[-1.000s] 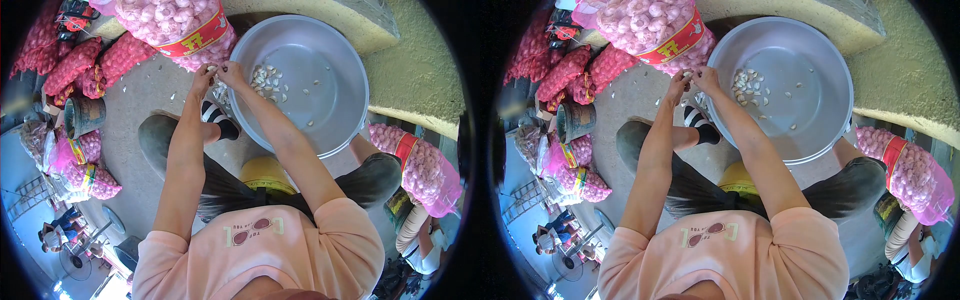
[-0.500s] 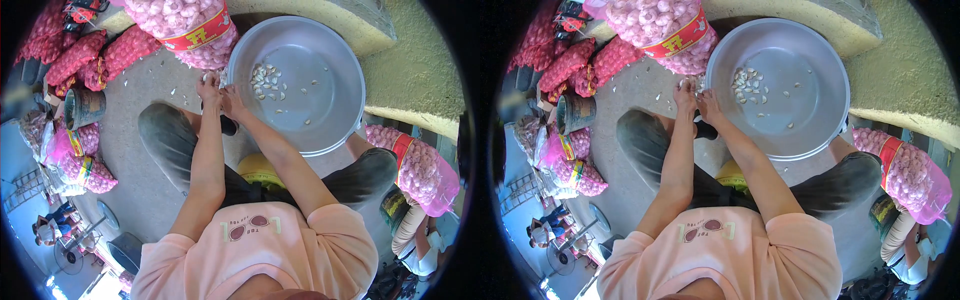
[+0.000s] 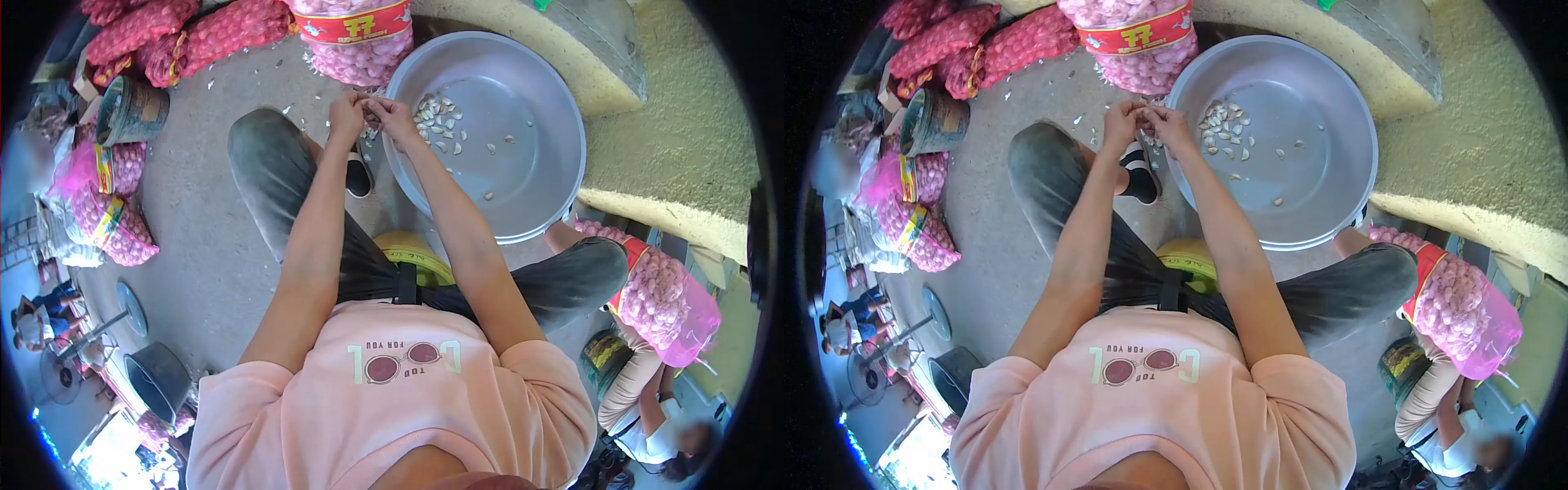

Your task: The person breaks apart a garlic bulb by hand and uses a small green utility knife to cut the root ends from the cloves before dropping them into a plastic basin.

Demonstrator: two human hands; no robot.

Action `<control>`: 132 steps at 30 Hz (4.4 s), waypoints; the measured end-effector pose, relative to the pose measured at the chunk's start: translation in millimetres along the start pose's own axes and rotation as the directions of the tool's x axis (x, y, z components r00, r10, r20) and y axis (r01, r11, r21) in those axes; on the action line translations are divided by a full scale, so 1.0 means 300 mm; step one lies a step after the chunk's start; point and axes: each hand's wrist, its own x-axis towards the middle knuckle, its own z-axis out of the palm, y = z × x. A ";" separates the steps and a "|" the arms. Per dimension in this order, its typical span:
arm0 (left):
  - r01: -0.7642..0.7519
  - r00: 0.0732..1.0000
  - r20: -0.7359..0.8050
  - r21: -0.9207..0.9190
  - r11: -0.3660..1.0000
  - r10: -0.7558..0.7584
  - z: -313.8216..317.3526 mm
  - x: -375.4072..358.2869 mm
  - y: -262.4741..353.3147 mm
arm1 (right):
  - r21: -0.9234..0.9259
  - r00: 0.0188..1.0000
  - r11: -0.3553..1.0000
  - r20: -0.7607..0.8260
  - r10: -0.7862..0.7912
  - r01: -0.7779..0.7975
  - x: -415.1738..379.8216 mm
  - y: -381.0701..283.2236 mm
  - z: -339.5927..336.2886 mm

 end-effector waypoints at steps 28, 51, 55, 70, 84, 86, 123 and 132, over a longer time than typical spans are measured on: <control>0.146 0.916 0.359 0.119 0.982 -0.180 -0.182 -0.093 0.289 | -0.085 0.973 0.971 -0.037 -0.226 0.222 -0.180 -0.052 0.093; 0.118 0.983 0.157 -0.164 0.979 -0.092 -0.179 -0.086 0.349 | 0.036 0.966 0.973 -0.135 -0.222 0.229 -0.122 -0.170 0.180; 0.086 0.993 0.092 -0.106 0.991 -0.077 -0.177 -0.085 0.355 | 0.076 0.957 0.957 -0.104 -0.272 0.281 -0.115 -0.152 0.181; -0.068 0.981 -0.177 0.069 0.995 0.079 -0.176 -0.059 0.309 | 0.254 0.993 0.961 -0.002 -0.116 0.112 -0.096 -0.146 0.153; -0.138 0.987 0.124 0.342 0.930 0.101 -0.214 -0.099 0.364 | 0.351 0.991 0.933 0.131 0.032 -0.076 -0.076 -0.134 0.124; -0.120 0.993 0.044 0.436 0.892 0.112 -0.201 -0.078 0.320 | 0.340 0.996 0.938 0.084 0.041 -0.068 -0.095 -0.147 0.142; -0.344 0.904 -0.175 0.246 0.906 0.390 -0.399 0.258 0.568 | 0.043 0.891 0.966 -0.379 0.251 -0.254 -0.108 0.258 -0.076; -0.596 0.458 0.110 0.774 0.213 0.882 -0.322 0.778 0.974 | -0.119 0.938 0.962 -0.281 0.204 -0.245 -0.232 0.311 -0.254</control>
